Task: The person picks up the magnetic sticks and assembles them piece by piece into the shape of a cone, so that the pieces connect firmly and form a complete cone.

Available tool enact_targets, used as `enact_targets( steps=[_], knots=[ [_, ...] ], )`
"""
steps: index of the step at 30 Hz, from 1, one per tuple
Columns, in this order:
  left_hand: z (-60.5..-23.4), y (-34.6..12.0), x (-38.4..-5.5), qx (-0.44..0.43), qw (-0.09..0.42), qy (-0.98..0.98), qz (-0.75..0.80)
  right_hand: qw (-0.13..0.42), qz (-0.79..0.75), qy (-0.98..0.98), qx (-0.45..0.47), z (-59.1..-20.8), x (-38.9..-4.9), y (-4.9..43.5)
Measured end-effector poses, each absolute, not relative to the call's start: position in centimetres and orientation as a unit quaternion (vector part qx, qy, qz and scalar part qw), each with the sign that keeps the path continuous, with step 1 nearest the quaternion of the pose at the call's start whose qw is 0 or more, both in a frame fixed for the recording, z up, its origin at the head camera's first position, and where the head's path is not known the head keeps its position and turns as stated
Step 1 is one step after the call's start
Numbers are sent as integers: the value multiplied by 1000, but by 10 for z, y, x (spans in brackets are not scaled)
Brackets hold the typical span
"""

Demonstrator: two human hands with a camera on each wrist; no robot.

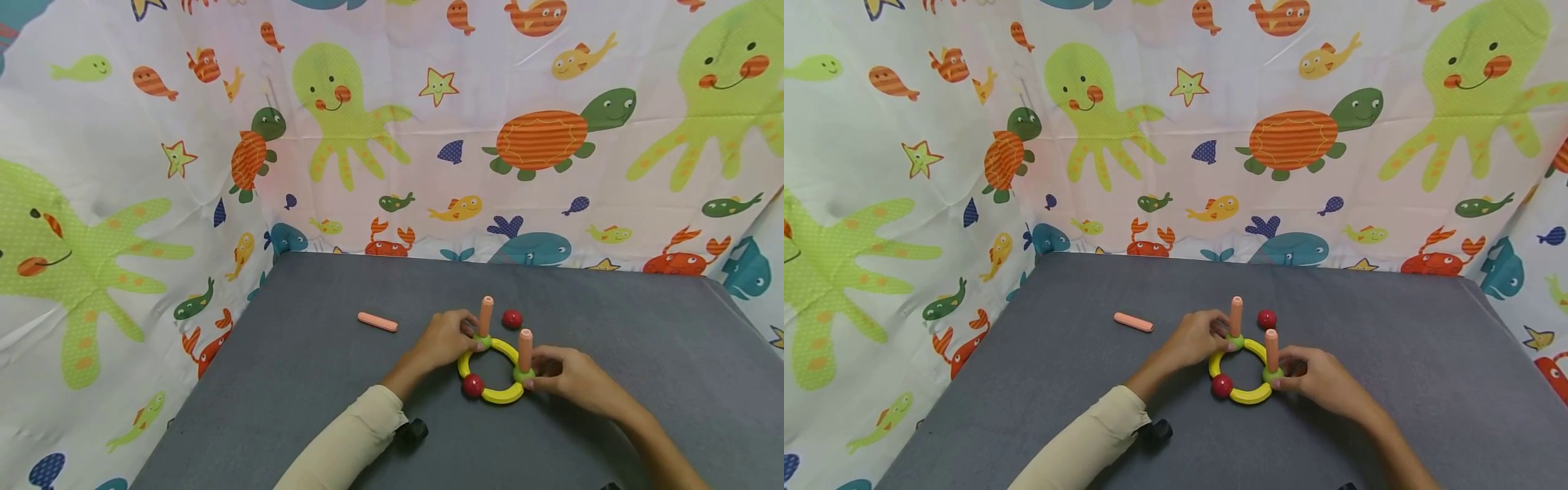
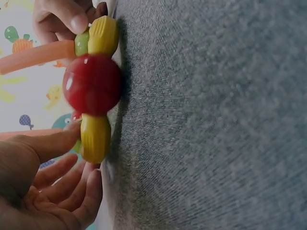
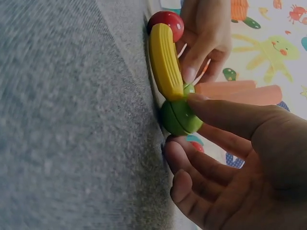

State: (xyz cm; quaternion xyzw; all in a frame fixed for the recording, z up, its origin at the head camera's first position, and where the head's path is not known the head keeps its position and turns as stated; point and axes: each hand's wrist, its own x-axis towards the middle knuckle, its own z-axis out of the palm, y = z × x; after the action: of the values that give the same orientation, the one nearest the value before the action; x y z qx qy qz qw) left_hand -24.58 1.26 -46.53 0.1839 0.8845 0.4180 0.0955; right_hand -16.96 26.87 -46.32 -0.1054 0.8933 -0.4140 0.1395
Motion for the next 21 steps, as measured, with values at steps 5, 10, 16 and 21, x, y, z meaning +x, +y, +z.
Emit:
enact_targets(
  steps=[5,10,16,21],
  knots=[
    [-468,16,-250,206,89,879,421,158,-436,874,-149,-464,-167,268],
    [-470,20,-255,229,84,889,389,160,-435,872,-157,-464,-165,264],
    [-470,23,-260,241,101,892,370,156,-428,877,-150,-462,-163,254],
    [-469,25,-261,247,112,887,375,146,-428,879,-150,-463,-162,246]
  ],
)
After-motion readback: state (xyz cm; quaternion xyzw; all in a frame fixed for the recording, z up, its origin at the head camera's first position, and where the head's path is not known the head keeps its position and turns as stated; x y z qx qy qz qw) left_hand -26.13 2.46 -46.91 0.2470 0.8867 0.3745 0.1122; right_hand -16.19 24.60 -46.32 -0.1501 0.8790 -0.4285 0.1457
